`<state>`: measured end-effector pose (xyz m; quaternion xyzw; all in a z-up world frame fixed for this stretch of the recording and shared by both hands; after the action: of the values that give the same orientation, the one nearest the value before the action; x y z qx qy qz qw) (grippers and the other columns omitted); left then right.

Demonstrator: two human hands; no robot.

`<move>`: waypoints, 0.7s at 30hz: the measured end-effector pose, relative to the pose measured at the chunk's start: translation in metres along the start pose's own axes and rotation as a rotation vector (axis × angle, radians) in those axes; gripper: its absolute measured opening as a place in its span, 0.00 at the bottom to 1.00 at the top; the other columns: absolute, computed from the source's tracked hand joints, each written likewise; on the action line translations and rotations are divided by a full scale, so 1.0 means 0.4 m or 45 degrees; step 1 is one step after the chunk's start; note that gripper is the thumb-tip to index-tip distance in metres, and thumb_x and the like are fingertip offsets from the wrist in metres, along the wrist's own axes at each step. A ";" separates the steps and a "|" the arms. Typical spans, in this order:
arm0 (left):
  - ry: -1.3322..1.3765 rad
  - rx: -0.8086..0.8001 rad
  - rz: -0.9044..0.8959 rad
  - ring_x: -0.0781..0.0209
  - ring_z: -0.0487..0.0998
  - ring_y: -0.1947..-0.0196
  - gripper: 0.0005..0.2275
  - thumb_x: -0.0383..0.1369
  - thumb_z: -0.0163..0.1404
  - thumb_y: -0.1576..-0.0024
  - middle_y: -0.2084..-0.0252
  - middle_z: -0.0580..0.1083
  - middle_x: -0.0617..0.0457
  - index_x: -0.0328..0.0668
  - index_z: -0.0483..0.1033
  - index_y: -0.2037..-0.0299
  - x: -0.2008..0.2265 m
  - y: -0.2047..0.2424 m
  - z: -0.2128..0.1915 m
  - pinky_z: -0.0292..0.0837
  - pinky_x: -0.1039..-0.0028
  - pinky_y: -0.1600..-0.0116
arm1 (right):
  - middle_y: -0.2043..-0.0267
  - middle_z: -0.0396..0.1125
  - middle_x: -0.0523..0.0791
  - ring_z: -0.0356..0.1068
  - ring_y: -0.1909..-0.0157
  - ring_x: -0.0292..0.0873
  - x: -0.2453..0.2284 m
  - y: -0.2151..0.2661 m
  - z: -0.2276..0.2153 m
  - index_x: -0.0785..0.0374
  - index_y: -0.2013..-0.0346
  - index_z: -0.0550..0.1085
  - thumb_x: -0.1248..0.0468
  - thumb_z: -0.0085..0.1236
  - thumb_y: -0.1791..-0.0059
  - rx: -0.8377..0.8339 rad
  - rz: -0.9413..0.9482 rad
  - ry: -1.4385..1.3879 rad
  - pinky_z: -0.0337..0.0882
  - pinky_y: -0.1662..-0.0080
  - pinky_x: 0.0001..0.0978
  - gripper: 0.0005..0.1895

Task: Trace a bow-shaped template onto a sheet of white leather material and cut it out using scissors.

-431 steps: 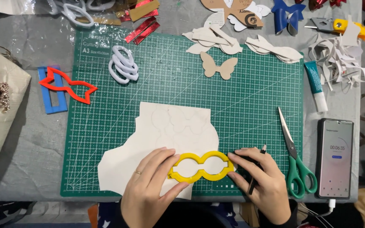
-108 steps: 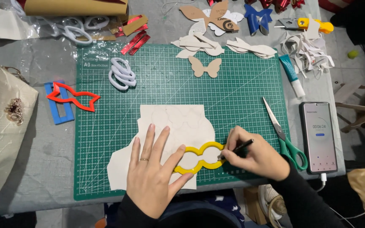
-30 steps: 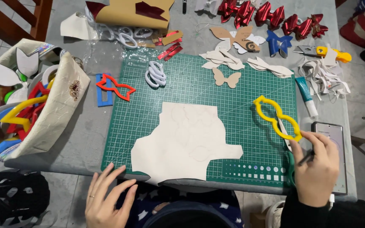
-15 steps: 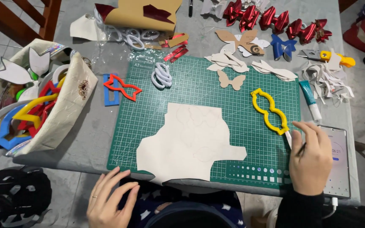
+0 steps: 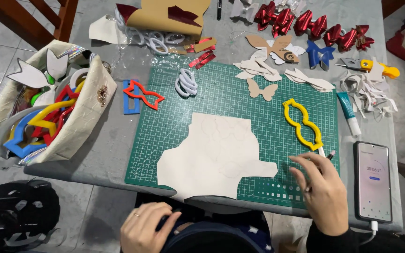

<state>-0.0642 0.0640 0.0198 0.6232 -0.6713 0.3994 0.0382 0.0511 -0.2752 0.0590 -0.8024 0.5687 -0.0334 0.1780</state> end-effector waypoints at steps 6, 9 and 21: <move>0.310 -0.144 -0.154 0.72 0.82 0.73 0.08 0.38 0.58 0.44 0.72 0.81 0.64 0.50 0.79 0.75 0.025 0.029 0.047 0.74 0.80 0.66 | 0.43 0.68 0.47 0.70 0.48 0.48 0.023 -0.011 0.037 0.60 0.50 0.74 0.80 0.46 0.54 -0.287 -0.196 0.099 0.72 0.46 0.42 0.21; 0.309 -0.284 -0.283 0.75 0.82 0.74 0.09 0.41 0.58 0.44 0.72 0.82 0.67 0.54 0.80 0.75 0.008 0.071 0.087 0.75 0.81 0.68 | 0.39 0.68 0.45 0.70 0.46 0.49 0.073 0.009 0.058 0.58 0.51 0.73 0.81 0.49 0.60 -0.354 -0.174 0.155 0.72 0.43 0.44 0.25; 0.666 -0.606 -0.159 0.69 0.86 0.65 0.08 0.44 0.55 0.41 0.65 0.84 0.66 0.55 0.83 0.65 0.041 0.070 0.184 0.75 0.78 0.61 | 0.41 0.69 0.54 0.70 0.41 0.50 -0.104 -0.243 0.107 0.65 0.41 0.71 0.53 0.60 0.50 -0.213 -0.315 -0.076 0.70 0.41 0.46 0.27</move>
<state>-0.0593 0.0050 -0.0350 0.5133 -0.6737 0.3750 0.3770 0.1350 -0.1979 0.0566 -0.8791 0.4606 0.0164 0.1218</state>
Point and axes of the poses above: each hand's wrist, its own y-axis away from the middle knuckle, its own z-axis out of the palm, x = y × z, the point moved 6 cm from there along -y, towards the middle knuckle
